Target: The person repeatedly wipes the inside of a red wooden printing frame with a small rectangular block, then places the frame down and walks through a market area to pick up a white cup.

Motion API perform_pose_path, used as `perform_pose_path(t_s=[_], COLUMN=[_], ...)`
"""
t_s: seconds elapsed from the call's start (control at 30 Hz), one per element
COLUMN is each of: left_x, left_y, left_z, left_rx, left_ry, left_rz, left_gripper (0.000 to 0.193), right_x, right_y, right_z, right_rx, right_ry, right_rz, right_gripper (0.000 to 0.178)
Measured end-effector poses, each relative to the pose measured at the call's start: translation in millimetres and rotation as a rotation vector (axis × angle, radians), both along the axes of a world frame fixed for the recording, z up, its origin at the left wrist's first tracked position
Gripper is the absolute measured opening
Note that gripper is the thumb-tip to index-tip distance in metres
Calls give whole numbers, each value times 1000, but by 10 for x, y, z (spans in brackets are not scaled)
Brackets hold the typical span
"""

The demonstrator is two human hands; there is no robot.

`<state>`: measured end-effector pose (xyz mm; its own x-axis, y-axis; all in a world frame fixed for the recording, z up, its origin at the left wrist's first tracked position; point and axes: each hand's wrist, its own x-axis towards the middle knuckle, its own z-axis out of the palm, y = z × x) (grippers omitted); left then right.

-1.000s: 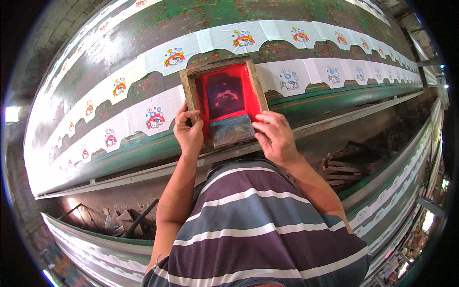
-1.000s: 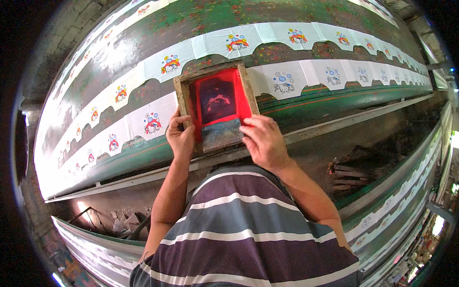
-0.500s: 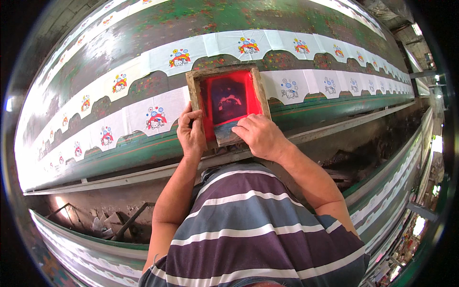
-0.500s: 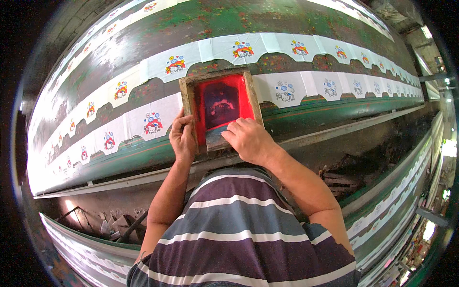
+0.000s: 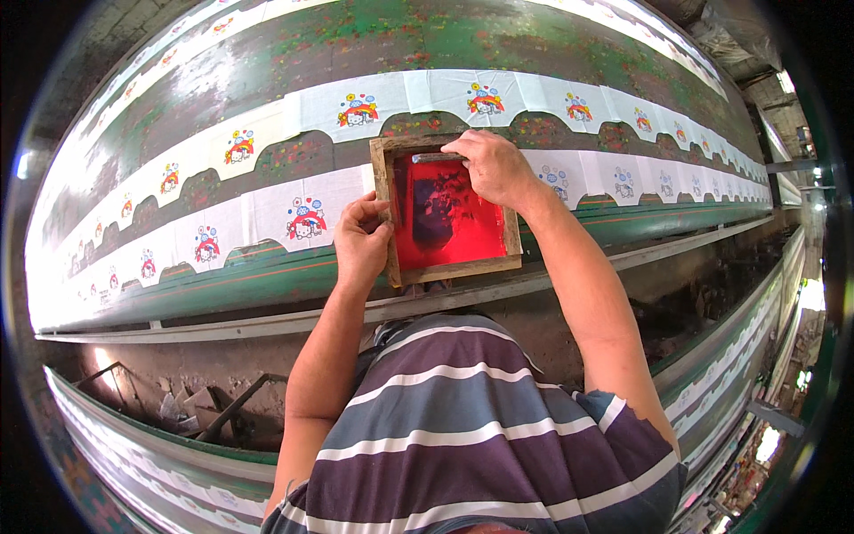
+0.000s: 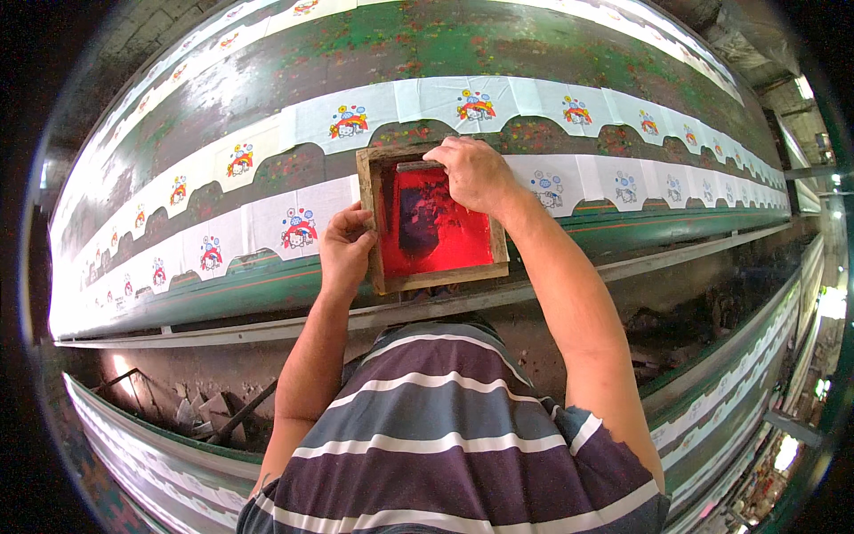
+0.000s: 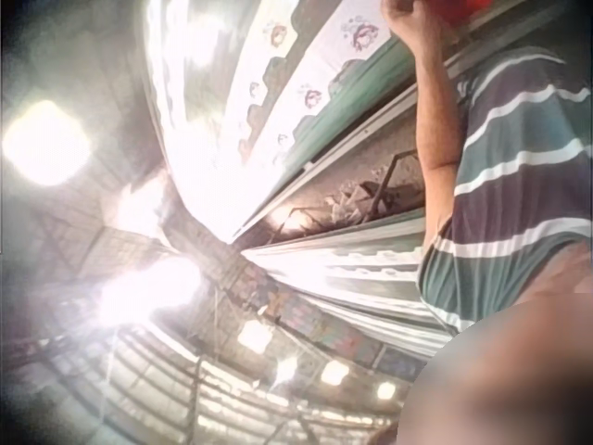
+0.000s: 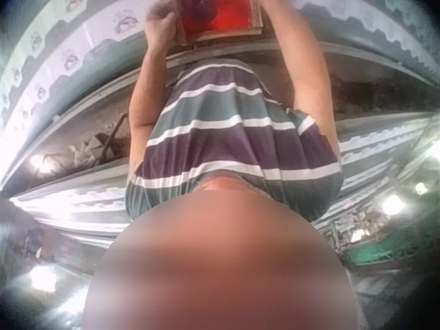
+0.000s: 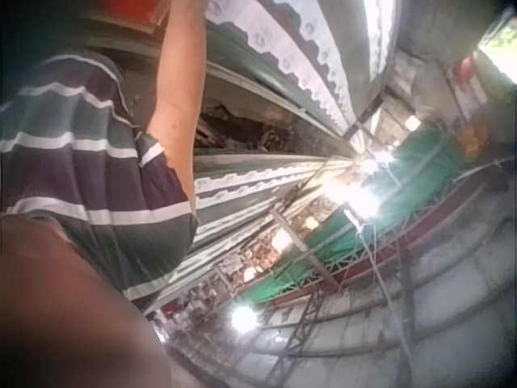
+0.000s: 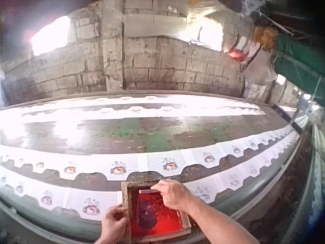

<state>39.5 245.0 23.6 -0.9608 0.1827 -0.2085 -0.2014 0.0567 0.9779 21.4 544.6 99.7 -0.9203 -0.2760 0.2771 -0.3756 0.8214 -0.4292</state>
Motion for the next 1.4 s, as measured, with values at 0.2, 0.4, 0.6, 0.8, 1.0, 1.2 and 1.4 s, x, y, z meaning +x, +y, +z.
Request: perform_pose_path(t_s=[0.2, 0.4, 0.6, 0.8, 1.0, 1.2, 1.4], left_x=[-34, 9, 77, 294, 317, 478, 713], left_y=[2, 10, 59, 114, 209, 775, 1813], left_z=[-19, -12, -120, -124, 2, 125, -3], left_rx=[11, 2, 64, -278, -267, -204, -189], left_ry=[-16, 33, 97, 413, 388, 464, 530], left_rz=[-12, -12, 41, 51, 84, 83, 53], left_gripper=[31, 31, 28, 32, 37, 34, 30], right_x=[398, 1049, 1446, 1612, 1863, 2206, 2550], right_y=[-196, -436, -582, -526, -186, 491, 1434], right_z=[-62, -80, -25, 63, -80, -309, -343], right_rx=[115, 63, 71, 6, -243, -584, -547], right_ry=[46, 78, 53, -83, 88, 18, 23], right_rz=[-32, -1, -15, 43, -218, -389, -430], right_gripper=[35, 31, 30, 37, 41, 35, 37])
